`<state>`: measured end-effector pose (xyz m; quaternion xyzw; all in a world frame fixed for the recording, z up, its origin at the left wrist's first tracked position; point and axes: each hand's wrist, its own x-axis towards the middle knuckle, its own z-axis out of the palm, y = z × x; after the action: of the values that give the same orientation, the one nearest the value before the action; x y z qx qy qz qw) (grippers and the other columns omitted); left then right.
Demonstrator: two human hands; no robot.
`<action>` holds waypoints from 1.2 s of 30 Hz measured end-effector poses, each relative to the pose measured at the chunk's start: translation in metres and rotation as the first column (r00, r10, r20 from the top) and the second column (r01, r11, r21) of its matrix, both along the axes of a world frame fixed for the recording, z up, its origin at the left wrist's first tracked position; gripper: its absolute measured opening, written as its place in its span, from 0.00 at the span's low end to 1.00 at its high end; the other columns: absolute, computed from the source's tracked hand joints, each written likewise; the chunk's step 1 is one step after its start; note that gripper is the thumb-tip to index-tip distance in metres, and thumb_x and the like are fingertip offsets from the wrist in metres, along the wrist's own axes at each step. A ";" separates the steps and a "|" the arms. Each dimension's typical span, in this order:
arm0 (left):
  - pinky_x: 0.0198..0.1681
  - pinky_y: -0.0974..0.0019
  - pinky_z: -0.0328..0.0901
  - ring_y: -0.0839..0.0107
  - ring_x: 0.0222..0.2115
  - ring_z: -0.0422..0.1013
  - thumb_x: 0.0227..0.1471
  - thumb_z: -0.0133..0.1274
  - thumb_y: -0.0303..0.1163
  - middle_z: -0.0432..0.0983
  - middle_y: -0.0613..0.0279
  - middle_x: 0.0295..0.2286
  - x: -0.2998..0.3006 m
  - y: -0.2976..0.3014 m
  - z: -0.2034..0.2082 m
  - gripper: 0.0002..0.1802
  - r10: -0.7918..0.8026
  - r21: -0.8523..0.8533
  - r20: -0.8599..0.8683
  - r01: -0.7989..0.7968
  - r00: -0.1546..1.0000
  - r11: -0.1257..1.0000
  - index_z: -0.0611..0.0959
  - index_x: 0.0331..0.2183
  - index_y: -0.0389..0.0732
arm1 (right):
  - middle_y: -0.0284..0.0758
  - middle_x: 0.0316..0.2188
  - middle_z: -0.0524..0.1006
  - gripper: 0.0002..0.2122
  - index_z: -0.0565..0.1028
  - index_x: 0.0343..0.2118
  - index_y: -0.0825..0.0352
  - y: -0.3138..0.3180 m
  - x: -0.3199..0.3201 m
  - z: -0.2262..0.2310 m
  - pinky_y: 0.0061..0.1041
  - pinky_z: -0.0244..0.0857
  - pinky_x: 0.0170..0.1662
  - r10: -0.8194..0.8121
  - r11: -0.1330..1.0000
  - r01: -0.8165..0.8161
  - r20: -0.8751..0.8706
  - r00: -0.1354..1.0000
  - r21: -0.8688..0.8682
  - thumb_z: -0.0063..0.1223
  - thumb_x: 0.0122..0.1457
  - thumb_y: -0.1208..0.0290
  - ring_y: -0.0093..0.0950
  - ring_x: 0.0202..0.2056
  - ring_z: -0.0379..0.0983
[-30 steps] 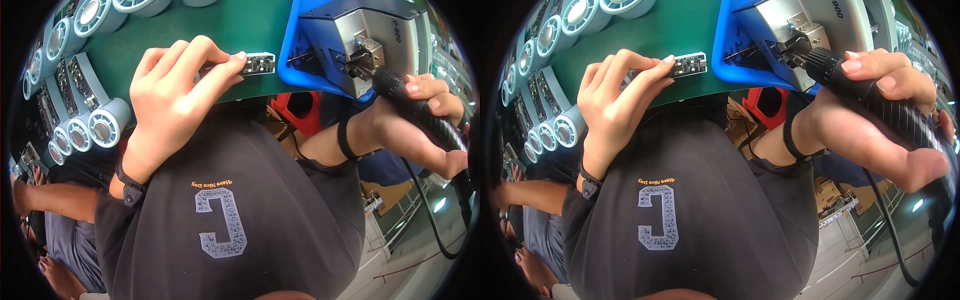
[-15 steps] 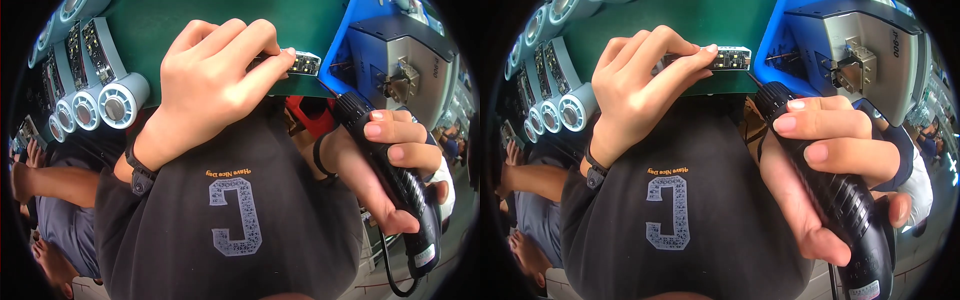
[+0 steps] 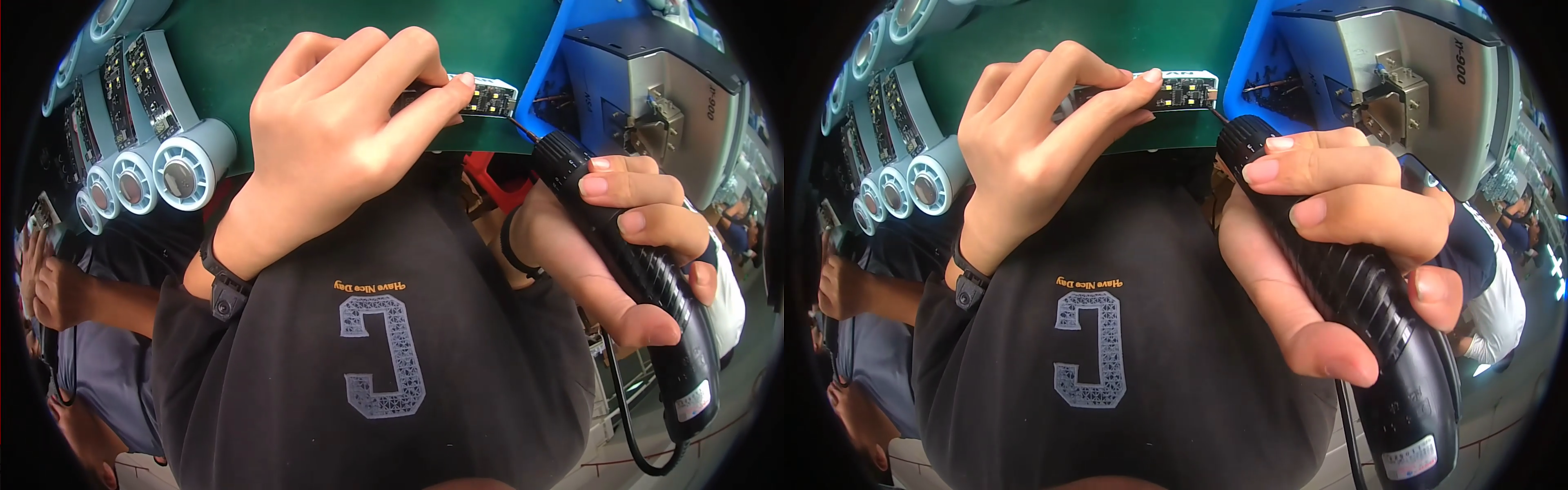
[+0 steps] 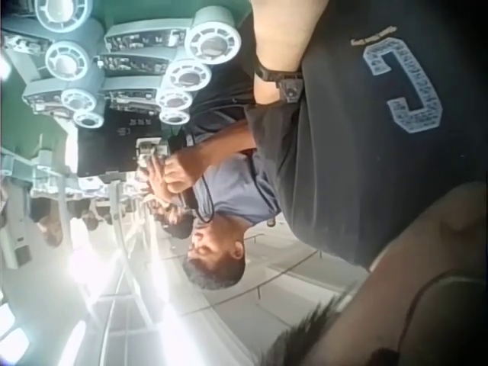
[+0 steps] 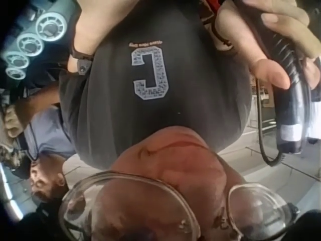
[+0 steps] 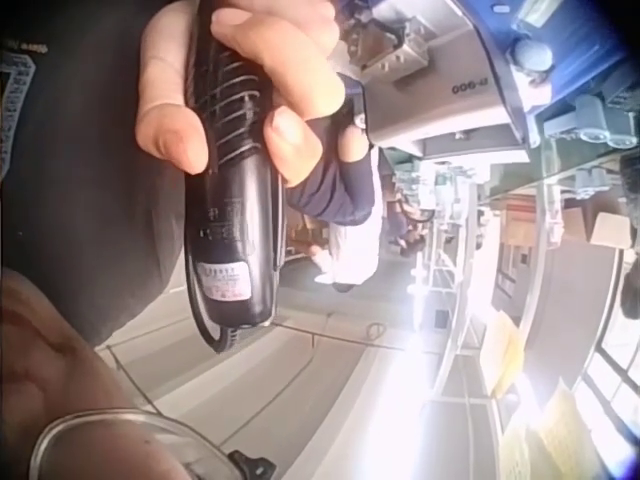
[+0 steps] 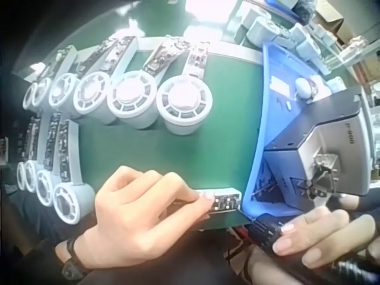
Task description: Assemble electronic components using an electric screwdriver at a factory workbench.
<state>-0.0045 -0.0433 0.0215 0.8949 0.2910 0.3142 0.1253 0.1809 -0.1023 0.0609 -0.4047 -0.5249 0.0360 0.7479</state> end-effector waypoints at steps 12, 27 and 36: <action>0.31 0.70 0.59 0.78 0.26 0.72 0.41 0.73 0.37 0.80 0.80 0.30 -0.002 0.002 0.001 0.19 -0.005 0.020 -0.013 0.005 1.000 1.000 0.92 0.40 0.54 | 0.35 0.27 0.68 0.36 0.64 0.61 0.61 -0.001 0.000 -0.001 0.24 0.58 0.16 0.129 0.991 -0.125 -0.115 0.985 0.046 0.33 0.71 0.29 0.26 0.16 0.64; 0.32 0.69 0.64 0.75 0.28 0.74 0.42 0.73 0.37 0.79 0.78 0.29 0.000 -0.002 -0.002 0.19 0.015 -0.007 0.048 -0.014 0.999 1.000 0.91 0.40 0.52 | 0.39 0.26 0.67 0.38 0.59 0.63 0.61 -0.007 0.006 0.000 0.27 0.61 0.15 0.333 0.943 -0.326 0.113 0.936 -0.071 0.32 0.69 0.27 0.29 0.14 0.64; 0.42 0.63 0.75 0.63 0.39 0.78 0.35 0.81 0.24 0.80 0.59 0.40 -0.011 -0.011 -0.022 0.29 0.104 -0.154 0.413 -0.044 0.905 0.987 0.89 0.43 0.40 | 0.39 0.26 0.68 0.38 0.58 0.62 0.60 -0.005 0.001 -0.004 0.27 0.60 0.13 0.303 0.953 -0.304 0.089 0.949 -0.002 0.32 0.69 0.27 0.29 0.13 0.63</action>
<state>-0.0152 -0.0547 -0.0008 0.7837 0.3124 0.4824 0.2356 0.1815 -0.1069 0.0571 -0.3160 -0.6137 0.1298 0.7118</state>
